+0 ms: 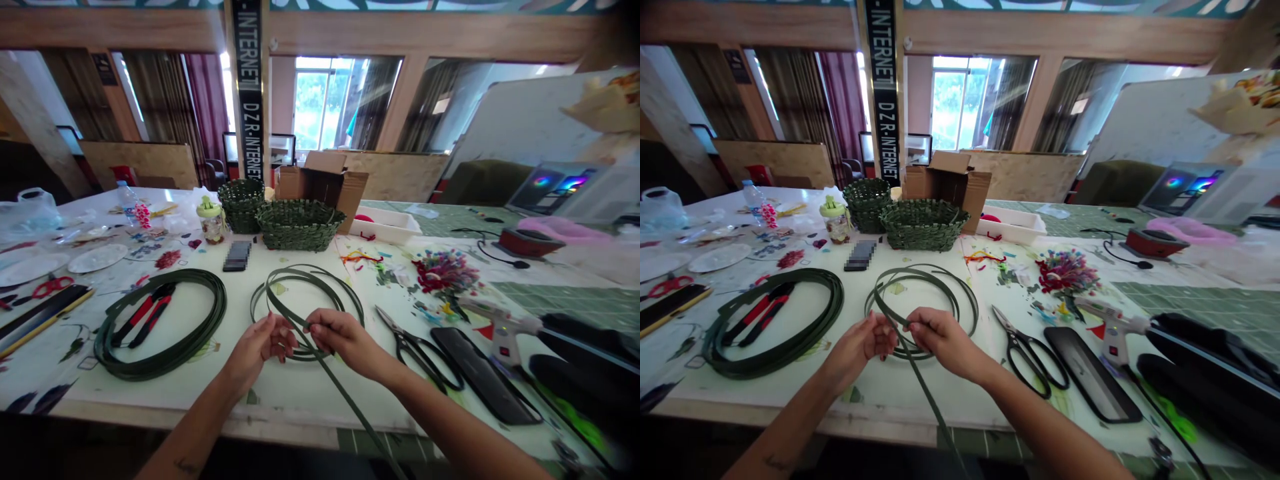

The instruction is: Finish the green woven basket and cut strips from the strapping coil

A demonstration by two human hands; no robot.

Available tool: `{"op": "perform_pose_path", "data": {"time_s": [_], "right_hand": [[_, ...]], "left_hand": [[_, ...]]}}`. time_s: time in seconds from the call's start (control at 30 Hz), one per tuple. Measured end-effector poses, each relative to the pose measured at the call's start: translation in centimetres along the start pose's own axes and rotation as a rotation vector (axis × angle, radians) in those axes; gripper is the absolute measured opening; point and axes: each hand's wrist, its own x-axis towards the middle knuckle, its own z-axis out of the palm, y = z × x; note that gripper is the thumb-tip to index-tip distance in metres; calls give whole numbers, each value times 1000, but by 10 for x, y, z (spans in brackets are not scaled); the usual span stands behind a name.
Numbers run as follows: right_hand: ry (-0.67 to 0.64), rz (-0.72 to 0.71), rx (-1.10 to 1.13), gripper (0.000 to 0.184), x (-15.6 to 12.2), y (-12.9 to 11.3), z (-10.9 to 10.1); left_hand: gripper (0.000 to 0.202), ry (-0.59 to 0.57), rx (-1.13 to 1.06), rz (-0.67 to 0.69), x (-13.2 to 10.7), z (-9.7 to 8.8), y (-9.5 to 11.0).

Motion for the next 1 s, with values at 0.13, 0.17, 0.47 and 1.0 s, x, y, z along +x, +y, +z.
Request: {"op": "perform_pose_path", "data": {"time_s": [0.13, 0.17, 0.47, 1.0], "right_hand": [[-43, 6, 47, 24, -7, 1, 11], [-43, 5, 32, 24, -9, 1, 13], [-45, -200, -356, 24, -11, 7, -6], [329, -104, -838, 27, 10, 102, -113]], "left_hand": [[37, 1, 27, 41, -3, -2, 2], [35, 11, 42, 51, -4, -2, 3], [31, 26, -76, -42, -16, 19, 1], [43, -333, -105, -244, -64, 27, 14]]}}
